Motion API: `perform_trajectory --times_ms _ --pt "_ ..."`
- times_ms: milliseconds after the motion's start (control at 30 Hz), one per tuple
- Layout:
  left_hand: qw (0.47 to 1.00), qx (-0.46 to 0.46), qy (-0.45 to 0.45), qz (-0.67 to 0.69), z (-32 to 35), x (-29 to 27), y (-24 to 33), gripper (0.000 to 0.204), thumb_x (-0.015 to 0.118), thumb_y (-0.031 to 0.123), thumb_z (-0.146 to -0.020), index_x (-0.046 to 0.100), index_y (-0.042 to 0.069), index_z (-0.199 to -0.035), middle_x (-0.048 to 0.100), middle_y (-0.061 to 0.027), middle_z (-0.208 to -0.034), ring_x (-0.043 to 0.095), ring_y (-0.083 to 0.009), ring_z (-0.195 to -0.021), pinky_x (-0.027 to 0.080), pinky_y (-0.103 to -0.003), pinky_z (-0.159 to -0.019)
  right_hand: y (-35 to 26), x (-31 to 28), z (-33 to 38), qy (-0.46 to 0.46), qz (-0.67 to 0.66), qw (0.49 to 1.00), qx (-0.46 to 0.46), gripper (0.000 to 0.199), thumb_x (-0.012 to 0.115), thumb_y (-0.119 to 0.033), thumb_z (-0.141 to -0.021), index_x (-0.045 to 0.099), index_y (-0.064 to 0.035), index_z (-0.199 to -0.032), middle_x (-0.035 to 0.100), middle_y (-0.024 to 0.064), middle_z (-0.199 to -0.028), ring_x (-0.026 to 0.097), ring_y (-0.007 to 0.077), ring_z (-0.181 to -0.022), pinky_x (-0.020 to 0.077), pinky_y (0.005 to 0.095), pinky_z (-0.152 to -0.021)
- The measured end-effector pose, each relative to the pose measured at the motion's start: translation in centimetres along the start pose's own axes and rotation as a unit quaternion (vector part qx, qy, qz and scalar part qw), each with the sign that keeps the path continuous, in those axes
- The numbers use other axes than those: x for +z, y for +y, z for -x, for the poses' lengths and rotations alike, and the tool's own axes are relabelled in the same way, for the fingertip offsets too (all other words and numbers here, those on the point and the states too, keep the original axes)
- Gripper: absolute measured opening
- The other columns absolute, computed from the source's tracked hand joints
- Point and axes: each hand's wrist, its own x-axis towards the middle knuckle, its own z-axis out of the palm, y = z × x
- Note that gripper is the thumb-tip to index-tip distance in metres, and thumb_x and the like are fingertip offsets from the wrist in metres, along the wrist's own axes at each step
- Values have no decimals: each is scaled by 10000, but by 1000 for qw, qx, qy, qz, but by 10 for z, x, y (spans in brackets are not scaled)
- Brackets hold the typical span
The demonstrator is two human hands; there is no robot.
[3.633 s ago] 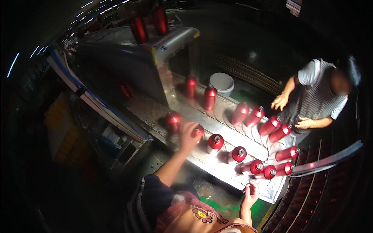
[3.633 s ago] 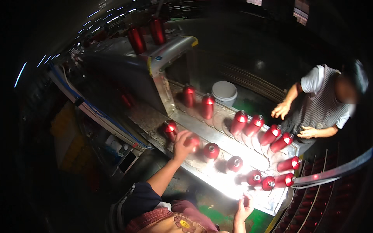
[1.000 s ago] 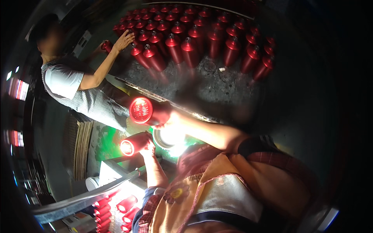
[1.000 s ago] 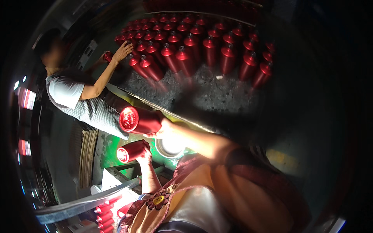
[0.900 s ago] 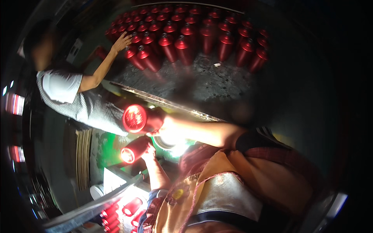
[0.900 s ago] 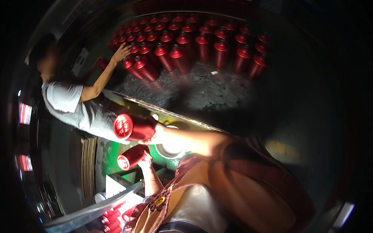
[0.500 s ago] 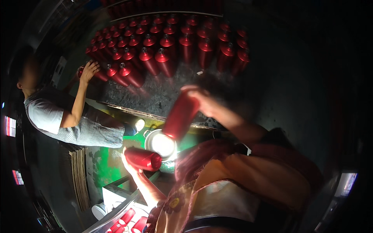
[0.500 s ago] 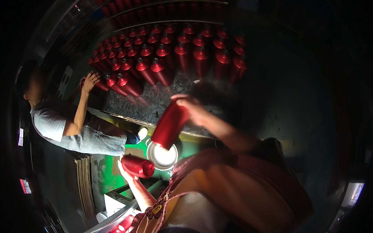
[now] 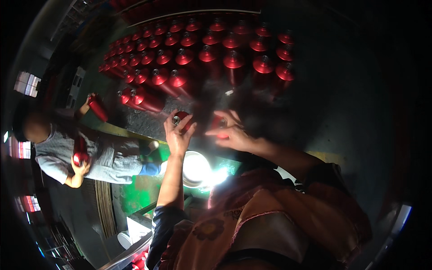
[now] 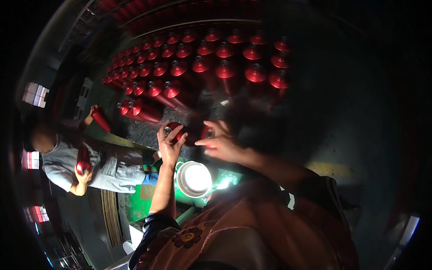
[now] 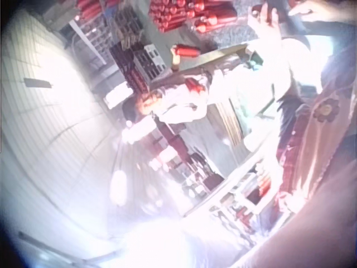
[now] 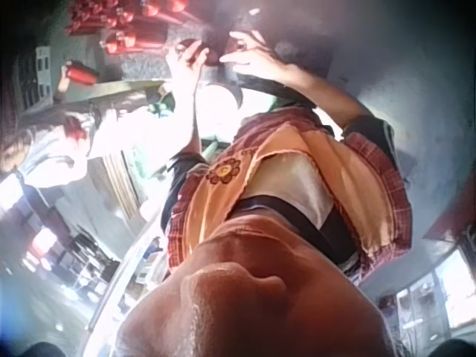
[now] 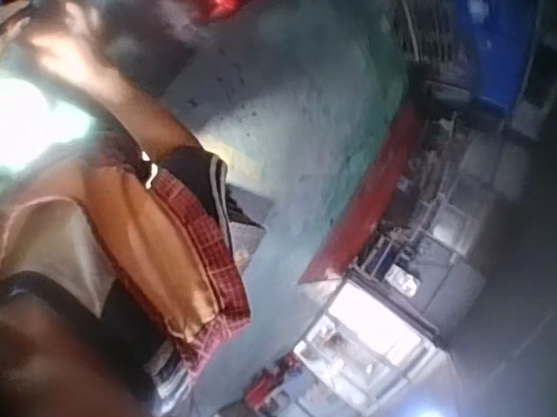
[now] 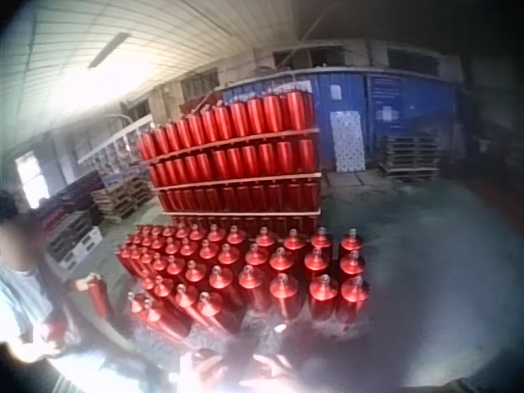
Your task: The person repeatedly picks up red cylindrical objects from a conveyor belt and places them into a nearby rack. The task involves continuous pick-and-place motions with both hands, moving items from the moving belt to a stationary storage area.
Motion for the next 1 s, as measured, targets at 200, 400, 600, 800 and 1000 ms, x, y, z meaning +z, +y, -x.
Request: perform_trajectory --times_ms 200,400,600,800,1000 --pt "978 -49 8 202 -61 -40 -15 382 800 155 -764 740 105 -1138 416 -193 -1496 529 -264 -1211 444 -363 -1016 34 -123 -7 185 157 970 29 424 780 -249 -769 720 -310 -1184 369 159 -1521 336 380 -1359 276 487 -1130" --pt "981 124 -141 -49 -178 24 -52 549 821 227 -752 659 297 -1272 402 -189 -1483 511 -298 -1256 447 -435 -1027 142 -181 -14 182 277 937 108 465 778 -223 -784 684 -312 -1230 455 153 -1443 427 371 -1295 337 447 -1107" --pt "982 69 -172 25 -195 67 -61 576 835 202 -747 648 260 -1289 444 -150 -1441 404 -318 -1363 410 -433 -1088 173 -182 -2 206 255 935 135 505 798 -135 -749 690 -313 -1209 484 119 -1410 474 342 -1252 427 429 -1042" --pt "988 52 -136 55 -170 33 -33 529 840 201 -735 681 200 -1240 522 -152 -1379 452 -309 -1339 414 -402 -1070 168 -210 24 214 186 950 133 420 787 -103 -758 717 -221 -1155 527 106 -1362 495 305 -1230 430 388 -1027" --pt "976 67 123 167 -101 -107 -2 447 773 86 -800 667 47 -1233 520 -128 -1411 544 -246 -1239 432 -344 -1040 95 -240 97 358 -45 904 230 382 613 -166 -907 629 -115 -1286 552 126 -1362 498 279 -1282 406 388 -1073"
